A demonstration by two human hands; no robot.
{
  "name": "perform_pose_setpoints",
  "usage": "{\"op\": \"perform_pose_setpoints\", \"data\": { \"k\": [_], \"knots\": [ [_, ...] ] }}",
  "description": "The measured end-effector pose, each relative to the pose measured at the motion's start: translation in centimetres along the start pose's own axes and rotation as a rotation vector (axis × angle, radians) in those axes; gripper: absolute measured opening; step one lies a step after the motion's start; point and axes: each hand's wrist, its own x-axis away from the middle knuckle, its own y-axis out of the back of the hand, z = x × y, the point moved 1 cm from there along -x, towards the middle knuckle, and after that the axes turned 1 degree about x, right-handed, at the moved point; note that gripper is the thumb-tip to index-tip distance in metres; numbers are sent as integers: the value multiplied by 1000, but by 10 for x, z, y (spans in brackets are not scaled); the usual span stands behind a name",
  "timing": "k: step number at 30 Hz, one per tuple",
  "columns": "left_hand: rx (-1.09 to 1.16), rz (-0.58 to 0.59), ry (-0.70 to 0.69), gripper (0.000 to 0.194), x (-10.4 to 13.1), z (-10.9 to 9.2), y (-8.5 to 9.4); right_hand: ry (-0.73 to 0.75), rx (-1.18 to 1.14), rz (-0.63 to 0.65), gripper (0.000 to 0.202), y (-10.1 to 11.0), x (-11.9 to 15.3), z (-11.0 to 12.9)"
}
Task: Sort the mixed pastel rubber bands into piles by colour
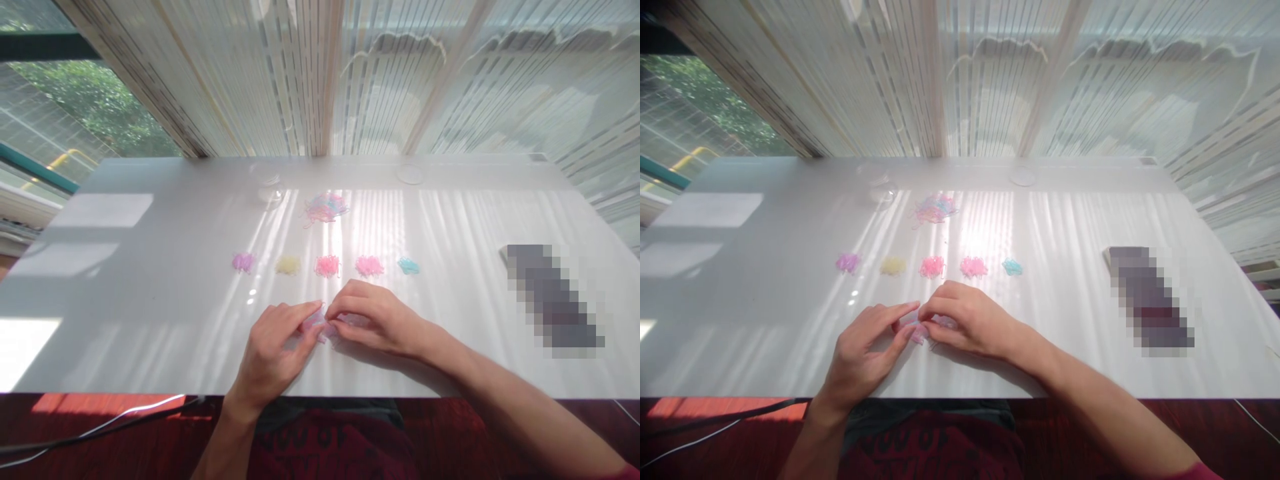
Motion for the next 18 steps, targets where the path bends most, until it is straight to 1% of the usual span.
{"op": "perform_pose_setpoints", "data": {
  "k": [8, 13, 18],
  "knots": [
    [44, -3, -3, 12, 2, 0, 1, 39, -15, -26, 9, 0, 0, 1],
    [40, -22, 30, 10, 2, 0, 2, 7, -3, -13, 9, -1, 0, -1],
    [52, -26, 9, 10, 0, -1, 2, -26, 20, -15, 10, -1, -1, 0]
  ]
}}
